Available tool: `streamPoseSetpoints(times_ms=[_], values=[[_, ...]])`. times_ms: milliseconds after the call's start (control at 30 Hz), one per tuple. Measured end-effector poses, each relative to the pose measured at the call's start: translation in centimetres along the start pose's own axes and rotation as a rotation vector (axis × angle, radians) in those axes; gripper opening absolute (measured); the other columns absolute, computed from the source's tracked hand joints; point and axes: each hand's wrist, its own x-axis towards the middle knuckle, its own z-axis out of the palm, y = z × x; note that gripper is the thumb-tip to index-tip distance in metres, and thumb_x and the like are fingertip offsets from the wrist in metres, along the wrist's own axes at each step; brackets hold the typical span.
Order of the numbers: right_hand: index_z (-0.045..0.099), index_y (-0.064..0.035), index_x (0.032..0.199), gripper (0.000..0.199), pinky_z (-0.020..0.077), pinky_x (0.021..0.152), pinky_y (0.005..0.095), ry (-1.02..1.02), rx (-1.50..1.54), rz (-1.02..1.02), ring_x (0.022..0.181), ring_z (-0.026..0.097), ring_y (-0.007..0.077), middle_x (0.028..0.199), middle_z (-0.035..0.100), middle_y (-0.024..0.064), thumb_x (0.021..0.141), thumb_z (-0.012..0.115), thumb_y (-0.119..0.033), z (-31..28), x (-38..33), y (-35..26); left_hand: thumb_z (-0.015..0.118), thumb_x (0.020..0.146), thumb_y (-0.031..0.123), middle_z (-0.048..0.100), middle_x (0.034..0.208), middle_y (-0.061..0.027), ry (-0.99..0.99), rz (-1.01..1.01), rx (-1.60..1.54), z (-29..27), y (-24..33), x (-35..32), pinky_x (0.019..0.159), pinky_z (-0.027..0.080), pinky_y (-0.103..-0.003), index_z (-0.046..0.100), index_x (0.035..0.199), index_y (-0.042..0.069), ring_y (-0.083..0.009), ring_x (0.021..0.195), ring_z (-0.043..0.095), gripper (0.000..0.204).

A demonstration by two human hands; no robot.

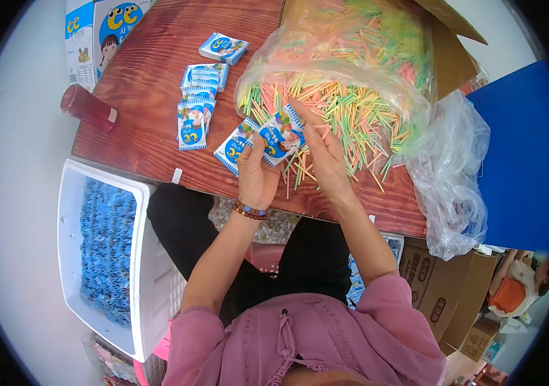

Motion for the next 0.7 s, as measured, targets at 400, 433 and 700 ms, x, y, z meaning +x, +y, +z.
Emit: streamPoseSetpoints(times_ms=[400,433,700], values=[[0.059,0.001,0.111,0.027,0.0479,0.076,0.0264,0.304,0.142,-0.022,0.072,0.059,0.0105,0.073,0.06,0.0013,0.099,0.046,-0.019,-1.0,1.0,-2.1,0.048,0.099,0.028,0.058,0.124,-0.008,-0.038,-0.012,-0.159,0.6,1.1,-0.1,0.099,0.046,-0.04,0.049,0.125,0.004,-0.0219,0.114,0.057,0.036],[0.058,0.0002,0.113,0.027,0.0445,0.065,0.0234,0.221,0.087,0.092,0.064,0.052,0.0077,0.069,0.054,-0.0017,0.099,0.047,-0.02,-0.9,0.5,-1.9,0.048,0.098,0.028,0.057,0.126,-0.0083,-0.092,-0.014,-0.187,0.5,1.4,0.1,0.1,0.044,-0.04,0.048,0.127,0.003,-0.0219,0.115,0.056,0.039],[0.06,-0.0045,0.094,0.017,0.0246,0.042,0.0196,0.149,0.004,0.115,0.046,0.031,-0.0003,0.057,0.042,-0.0081,0.095,0.057,-0.021,1.3,0.0,-2.0,0.052,0.097,0.025,0.059,0.123,-0.0104,-0.159,-0.008,-0.14,0.6,1.7,-0.5,0.1,0.043,-0.038,0.054,0.12,-0.001,-0.0214,0.114,0.056,0.035]])
